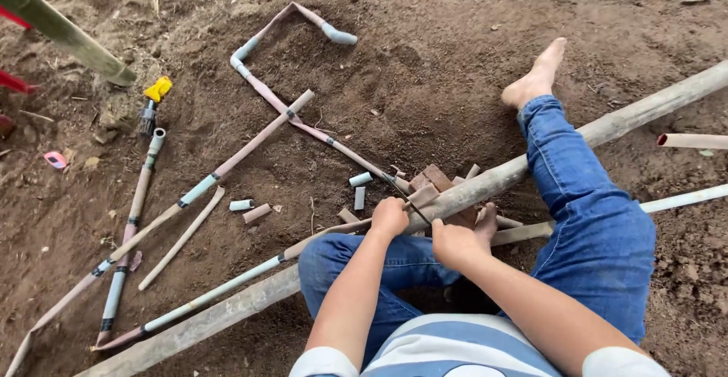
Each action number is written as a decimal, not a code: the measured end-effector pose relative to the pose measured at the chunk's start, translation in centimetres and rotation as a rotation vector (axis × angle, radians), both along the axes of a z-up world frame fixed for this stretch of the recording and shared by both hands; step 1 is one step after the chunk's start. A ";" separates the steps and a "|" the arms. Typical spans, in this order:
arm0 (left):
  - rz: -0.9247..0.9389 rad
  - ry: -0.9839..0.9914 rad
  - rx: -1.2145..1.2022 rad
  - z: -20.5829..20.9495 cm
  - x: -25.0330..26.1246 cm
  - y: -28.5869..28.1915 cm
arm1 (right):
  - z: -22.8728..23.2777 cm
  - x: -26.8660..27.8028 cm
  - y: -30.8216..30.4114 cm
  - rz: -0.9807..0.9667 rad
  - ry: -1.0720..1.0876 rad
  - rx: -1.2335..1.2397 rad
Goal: A person sitting on the ground uses a hacksaw blade to saw through a bamboo pole.
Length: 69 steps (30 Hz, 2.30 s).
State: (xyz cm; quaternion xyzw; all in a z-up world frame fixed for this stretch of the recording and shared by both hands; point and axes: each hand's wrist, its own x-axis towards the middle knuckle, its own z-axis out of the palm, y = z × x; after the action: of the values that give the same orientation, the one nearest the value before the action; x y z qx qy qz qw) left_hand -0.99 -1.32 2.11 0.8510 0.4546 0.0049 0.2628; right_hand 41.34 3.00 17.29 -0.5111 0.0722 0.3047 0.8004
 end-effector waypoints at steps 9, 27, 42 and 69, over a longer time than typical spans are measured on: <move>-0.024 -0.028 0.021 -0.2 0.5 -0.2 | 0.7 -0.8 -0.3 0.012 0.001 -0.008; -0.023 0.223 0.022 3.2 0.7 -1.1 | -9.7 7.8 2.4 0.002 0.220 0.300; -0.095 0.202 -0.013 -0.2 0.7 0.5 | -5.2 2.0 1.8 -0.030 -0.123 0.117; 0.007 0.186 0.013 0.4 1.4 -0.1 | -0.7 -2.3 -0.6 -0.037 -0.029 0.099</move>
State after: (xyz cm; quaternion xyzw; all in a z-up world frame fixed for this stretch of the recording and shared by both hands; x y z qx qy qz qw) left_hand 0.44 -1.40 2.54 0.8479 0.4800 -0.0701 0.2139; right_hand 39.01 2.41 16.58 -0.4736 0.0551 0.2856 0.8313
